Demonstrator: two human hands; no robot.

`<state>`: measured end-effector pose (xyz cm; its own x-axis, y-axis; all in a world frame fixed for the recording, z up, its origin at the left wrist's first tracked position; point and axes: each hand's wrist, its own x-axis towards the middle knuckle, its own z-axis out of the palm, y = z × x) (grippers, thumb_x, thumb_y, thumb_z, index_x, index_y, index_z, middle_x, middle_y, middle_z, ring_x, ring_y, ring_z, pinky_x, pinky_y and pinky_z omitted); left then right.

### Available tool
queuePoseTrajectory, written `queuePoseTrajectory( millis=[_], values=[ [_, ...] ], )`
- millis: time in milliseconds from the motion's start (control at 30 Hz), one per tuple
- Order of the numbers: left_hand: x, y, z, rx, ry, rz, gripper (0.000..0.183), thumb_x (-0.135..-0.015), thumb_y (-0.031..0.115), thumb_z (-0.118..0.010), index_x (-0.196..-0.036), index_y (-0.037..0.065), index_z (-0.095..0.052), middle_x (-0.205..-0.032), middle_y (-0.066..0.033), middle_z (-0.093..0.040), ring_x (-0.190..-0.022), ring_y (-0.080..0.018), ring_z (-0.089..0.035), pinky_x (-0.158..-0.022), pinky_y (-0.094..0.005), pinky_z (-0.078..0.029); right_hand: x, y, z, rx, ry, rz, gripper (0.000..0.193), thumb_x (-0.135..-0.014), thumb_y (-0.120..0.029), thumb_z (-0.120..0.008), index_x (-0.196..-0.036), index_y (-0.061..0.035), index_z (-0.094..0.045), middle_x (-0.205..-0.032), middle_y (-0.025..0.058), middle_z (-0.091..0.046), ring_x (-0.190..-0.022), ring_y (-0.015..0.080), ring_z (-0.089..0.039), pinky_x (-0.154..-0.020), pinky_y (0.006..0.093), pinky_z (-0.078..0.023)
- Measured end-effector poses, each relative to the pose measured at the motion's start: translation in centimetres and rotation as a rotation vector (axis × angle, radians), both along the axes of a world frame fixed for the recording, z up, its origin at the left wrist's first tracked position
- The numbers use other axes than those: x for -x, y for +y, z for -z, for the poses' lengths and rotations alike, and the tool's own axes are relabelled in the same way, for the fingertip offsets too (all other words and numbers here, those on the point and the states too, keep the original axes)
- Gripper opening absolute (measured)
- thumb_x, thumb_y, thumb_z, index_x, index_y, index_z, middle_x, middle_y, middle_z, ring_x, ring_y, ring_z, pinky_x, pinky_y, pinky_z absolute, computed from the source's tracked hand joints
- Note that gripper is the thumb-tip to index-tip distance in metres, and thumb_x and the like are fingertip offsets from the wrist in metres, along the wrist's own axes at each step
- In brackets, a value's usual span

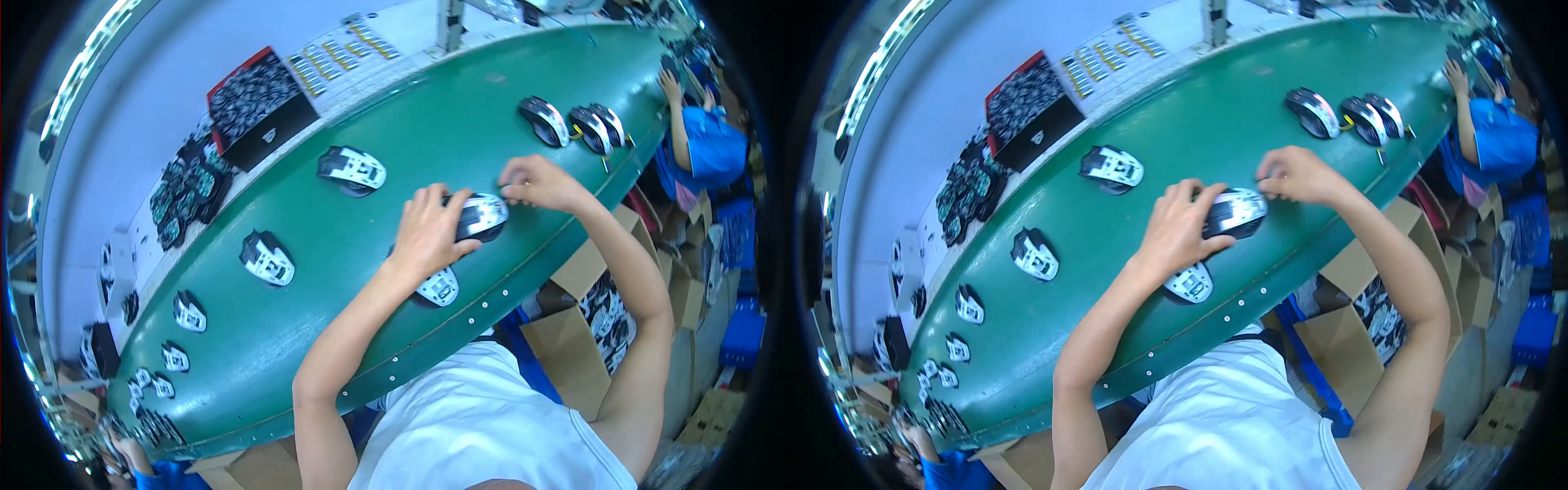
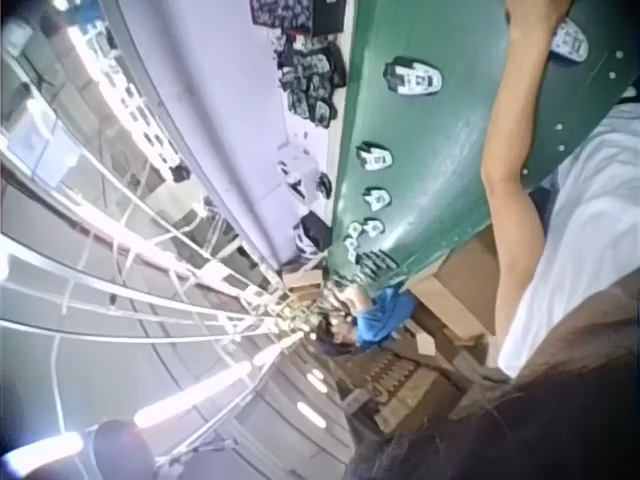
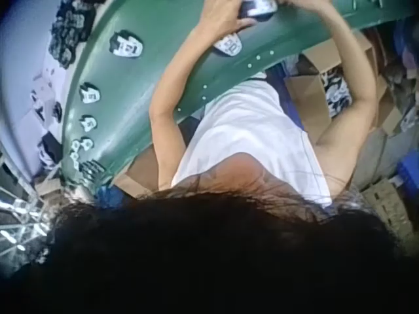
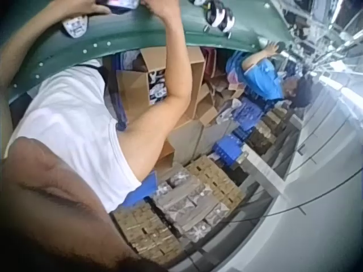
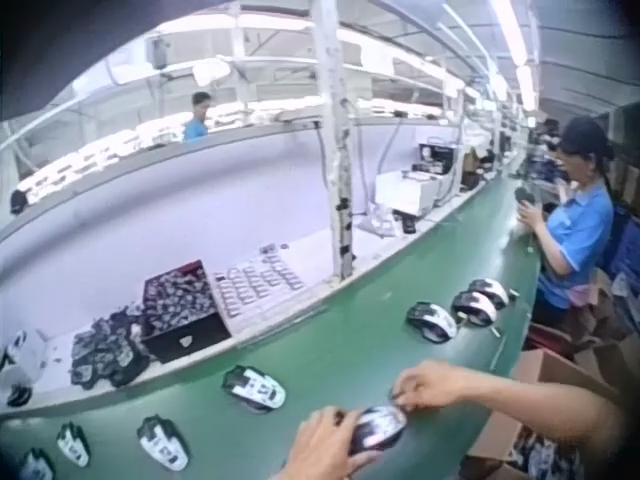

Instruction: The person assembles computer mice on a conveyor belt by connecting internal wires, installing scroll wheels onto the circuit board bases, and snapping the top covers onto the assembled mice.

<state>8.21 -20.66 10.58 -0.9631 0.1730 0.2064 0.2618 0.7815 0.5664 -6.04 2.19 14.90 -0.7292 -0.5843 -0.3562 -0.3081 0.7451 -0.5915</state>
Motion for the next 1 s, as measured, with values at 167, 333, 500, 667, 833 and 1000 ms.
queuePoseTrajectory(
  millis=[167, 333, 500, 667, 833, 1000],
  values=[
    [-4.1, -3.0, -0.5, -0.092, 0.109, 0.135, 0.075, -0.081, 0.043, -0.080, -0.143, 0.011, -0.053, -0.144, -0.0208, -0.050, -0.135, -0.0423, -0.046, -0.110, -0.0515, -0.039, -4.0, 0.4, 0.3, 0.222, 0.564, -0.255, 0.073, -0.085, -0.033, -0.078, -0.146, -0.0059, -0.048, -0.148, 0.0214, -0.051, -0.138, 0.0389, -0.048, -0.114, 0.0447, -0.041],
    [-10.2, -4.1, 2.4, 0.122, 0.123, 0.170, 0.076, -0.083, 0.054, -0.074, -0.146, 0.017, -0.053, -0.151, -0.0155, -0.047, -0.144, -0.0386, -0.040, -0.117, -0.0550, -0.031, -8.4, -1.4, 3.9, 0.077, 0.656, -0.252, 0.074, -0.087, -0.023, -0.074, -0.153, -0.0166, -0.042, -0.153, 0.0126, -0.045, -0.139, 0.0370, -0.045, -0.115, 0.0573, -0.035],
    [-10.8, -4.3, 3.7, 0.087, 0.162, 0.101, 0.073, -0.083, 0.054, -0.074, -0.145, 0.020, -0.055, -0.152, -0.0124, -0.047, -0.144, -0.0355, -0.040, -0.116, -0.0528, -0.031, -7.8, -1.4, 3.0, 0.053, 0.603, -0.298, 0.079, -0.084, -0.028, -0.078, -0.154, -0.0155, -0.042, -0.153, 0.0121, -0.045, -0.141, 0.0347, -0.044, -0.118, 0.0576, -0.029],
    [-11.2, -3.9, 4.5, 0.062, 0.166, 0.062, 0.069, -0.083, 0.052, -0.075, -0.142, 0.021, -0.059, -0.150, -0.0115, -0.050, -0.141, -0.0348, -0.043, -0.114, -0.0524, -0.032, -6.3, -2.0, 2.4, 0.148, 0.517, -0.234, 0.087, -0.078, -0.040, -0.084, -0.151, -0.0113, -0.047, -0.148, 0.0121, -0.054, -0.142, 0.0318, -0.046, -0.121, 0.0573, -0.024],
    [-11.3, -3.8, 4.0, 0.056, 0.176, 0.043, 0.070, -0.082, 0.053, -0.075, -0.142, 0.021, -0.059, -0.150, -0.0117, -0.050, -0.140, -0.0345, -0.044, -0.113, -0.0514, -0.034, -5.4, -2.8, 3.0, 0.253, 0.502, -0.333, 0.069, -0.076, -0.036, -0.086, -0.136, -0.0095, -0.063, -0.136, 0.0131, -0.064, -0.132, 0.0315, -0.056, -0.115, 0.0534, -0.037],
    [-12.2, -5.7, 2.2, 0.112, 0.094, -0.049, 0.074, -0.078, 0.048, -0.079, -0.143, 0.020, -0.058, -0.146, -0.0126, -0.052, -0.135, -0.0355, -0.048, -0.106, -0.0499, -0.039, -1.7, -1.5, 2.4, 0.198, 0.579, -0.171, 0.063, -0.077, -0.027, -0.085, -0.132, -0.0044, -0.063, -0.131, 0.0158, -0.067, -0.122, 0.0362, -0.061, -0.107, 0.0444, -0.045]
  ],
)
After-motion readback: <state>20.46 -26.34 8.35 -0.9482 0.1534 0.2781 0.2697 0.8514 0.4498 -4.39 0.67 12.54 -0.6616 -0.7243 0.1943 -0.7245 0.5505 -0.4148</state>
